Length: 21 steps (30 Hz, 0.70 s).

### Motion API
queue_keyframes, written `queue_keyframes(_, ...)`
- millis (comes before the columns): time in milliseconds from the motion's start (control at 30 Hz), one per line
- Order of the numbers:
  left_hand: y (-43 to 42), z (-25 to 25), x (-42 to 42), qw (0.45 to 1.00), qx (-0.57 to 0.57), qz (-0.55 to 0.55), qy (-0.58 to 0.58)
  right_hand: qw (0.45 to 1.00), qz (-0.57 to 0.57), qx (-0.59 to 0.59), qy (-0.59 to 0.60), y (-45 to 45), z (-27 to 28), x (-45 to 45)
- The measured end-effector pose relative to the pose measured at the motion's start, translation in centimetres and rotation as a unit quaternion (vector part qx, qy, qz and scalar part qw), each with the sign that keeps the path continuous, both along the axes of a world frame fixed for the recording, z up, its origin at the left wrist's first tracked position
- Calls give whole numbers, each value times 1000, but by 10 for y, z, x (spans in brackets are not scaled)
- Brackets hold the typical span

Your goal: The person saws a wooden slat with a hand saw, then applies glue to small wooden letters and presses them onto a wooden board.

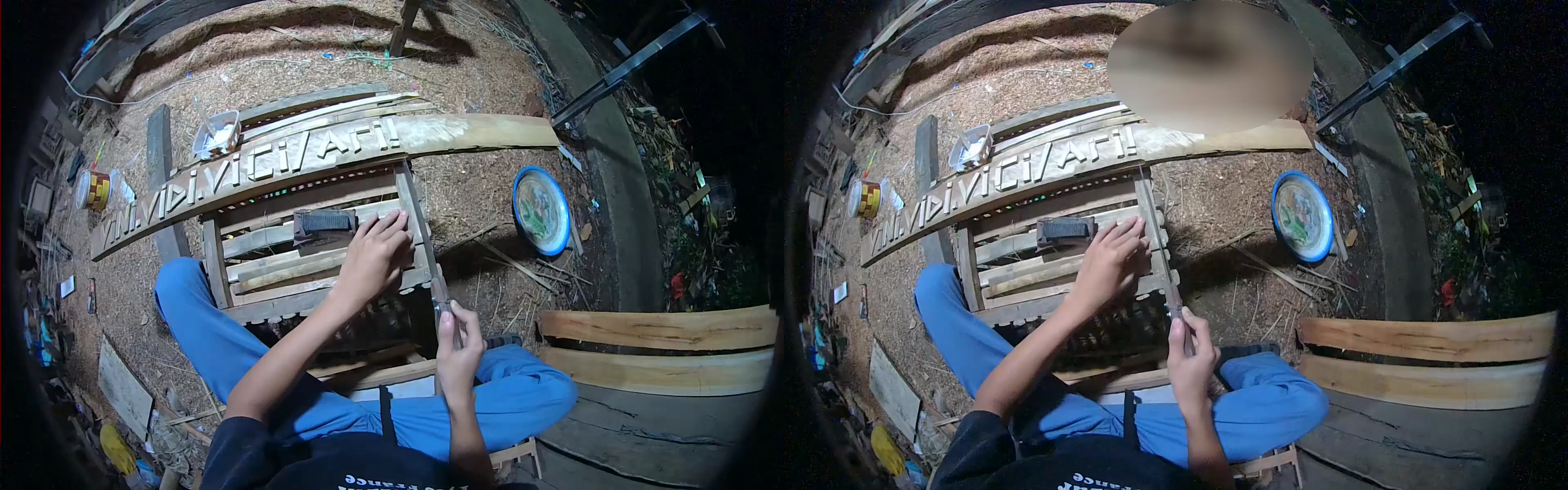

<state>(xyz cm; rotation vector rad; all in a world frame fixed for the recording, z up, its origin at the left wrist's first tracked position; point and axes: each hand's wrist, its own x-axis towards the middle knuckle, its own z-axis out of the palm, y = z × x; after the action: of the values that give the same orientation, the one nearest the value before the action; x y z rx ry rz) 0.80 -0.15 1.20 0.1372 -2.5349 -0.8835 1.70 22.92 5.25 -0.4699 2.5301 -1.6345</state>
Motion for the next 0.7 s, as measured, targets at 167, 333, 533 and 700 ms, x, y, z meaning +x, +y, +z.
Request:
queue_keyframes(167, 0, 0, -4, 1000, -8, 14, 5, 1000, 22, -6, -18, 35, 2, 16)
queue_keyframes(333, -2, -9, -5, 1000, -8, -3, 6, 1000, 8, -3, 12, 0, 3, -2)
queue_keyframes(533, -3, -1, -6, 1000, -12, 10, -4, 1000, 2, -7, -16, 30, 6, 18)
queue_keyframes(700, -1, -6, -2, 1000, -4, -10, 9, 1000, 8, 15, -14, 6, 9, 3)
